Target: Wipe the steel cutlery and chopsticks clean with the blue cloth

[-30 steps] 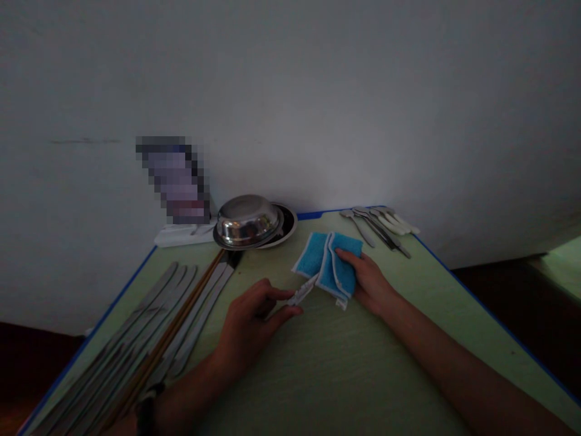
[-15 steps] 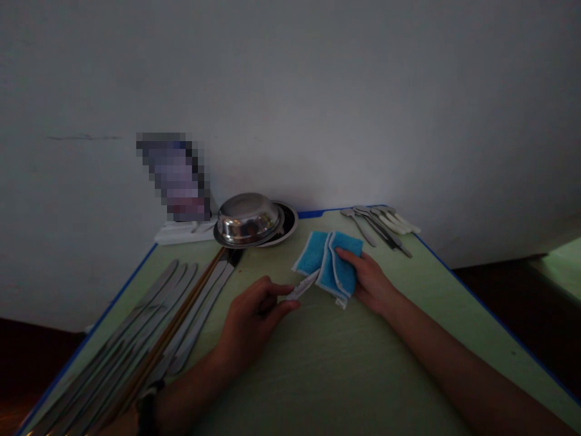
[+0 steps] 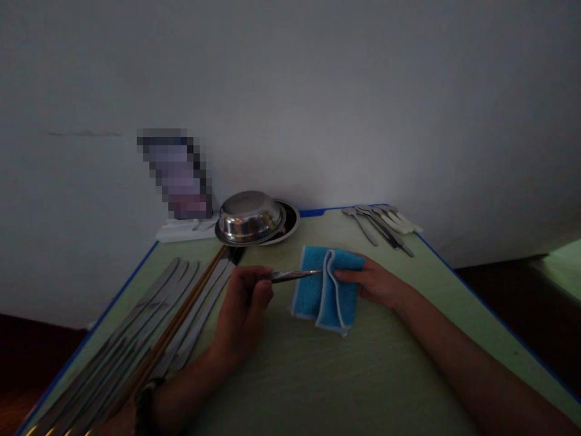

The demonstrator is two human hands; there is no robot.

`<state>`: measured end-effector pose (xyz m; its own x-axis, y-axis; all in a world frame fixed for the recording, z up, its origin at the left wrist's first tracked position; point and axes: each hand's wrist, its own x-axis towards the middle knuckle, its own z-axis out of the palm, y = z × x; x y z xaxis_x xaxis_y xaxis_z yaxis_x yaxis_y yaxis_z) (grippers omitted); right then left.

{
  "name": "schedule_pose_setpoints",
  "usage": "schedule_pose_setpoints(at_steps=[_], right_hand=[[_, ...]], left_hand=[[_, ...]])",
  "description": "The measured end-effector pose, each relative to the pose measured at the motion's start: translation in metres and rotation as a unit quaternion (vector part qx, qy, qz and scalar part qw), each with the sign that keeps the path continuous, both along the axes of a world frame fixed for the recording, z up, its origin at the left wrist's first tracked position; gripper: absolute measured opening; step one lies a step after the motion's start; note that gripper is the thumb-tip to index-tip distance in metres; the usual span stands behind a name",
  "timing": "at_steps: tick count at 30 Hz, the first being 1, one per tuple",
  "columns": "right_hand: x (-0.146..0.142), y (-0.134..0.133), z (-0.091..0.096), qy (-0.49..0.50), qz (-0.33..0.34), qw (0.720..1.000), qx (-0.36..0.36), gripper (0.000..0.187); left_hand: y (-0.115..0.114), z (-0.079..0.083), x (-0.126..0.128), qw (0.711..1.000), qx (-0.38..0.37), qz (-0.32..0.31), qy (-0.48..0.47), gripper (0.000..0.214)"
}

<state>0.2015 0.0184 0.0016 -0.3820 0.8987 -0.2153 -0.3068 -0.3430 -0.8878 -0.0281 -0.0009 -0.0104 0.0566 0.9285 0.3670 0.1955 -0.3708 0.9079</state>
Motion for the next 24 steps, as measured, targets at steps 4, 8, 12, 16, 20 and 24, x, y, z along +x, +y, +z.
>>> schedule_pose_setpoints(at_steps=[4,8,12,16,20,24], right_hand=[[0.003,0.001,-0.004,-0.029,0.005,0.999,0.023,0.019],[0.008,0.004,-0.006,-0.086,0.002,0.993,0.082,0.017],[0.006,0.004,0.001,-0.231,-0.039,0.943,0.234,0.013],[0.003,0.002,0.008,-0.339,-0.064,0.883,0.319,0.011],[0.007,0.003,0.008,-0.412,-0.029,0.829,0.378,0.008],[0.015,0.006,0.007,-0.477,0.009,0.77,0.424,0.031]], left_hand=[[-0.002,0.002,0.001,1.0,-0.009,-0.024,-0.015,0.01],[-0.004,0.003,0.003,0.999,-0.009,-0.03,-0.009,0.008],[-0.002,0.007,0.005,0.995,-0.064,-0.038,0.073,0.01],[0.005,0.013,0.003,0.984,-0.076,-0.023,0.162,0.015],[0.01,0.015,0.001,0.975,-0.058,-0.047,0.211,0.018],[0.006,0.014,0.002,0.957,-0.061,-0.1,0.265,0.02]])
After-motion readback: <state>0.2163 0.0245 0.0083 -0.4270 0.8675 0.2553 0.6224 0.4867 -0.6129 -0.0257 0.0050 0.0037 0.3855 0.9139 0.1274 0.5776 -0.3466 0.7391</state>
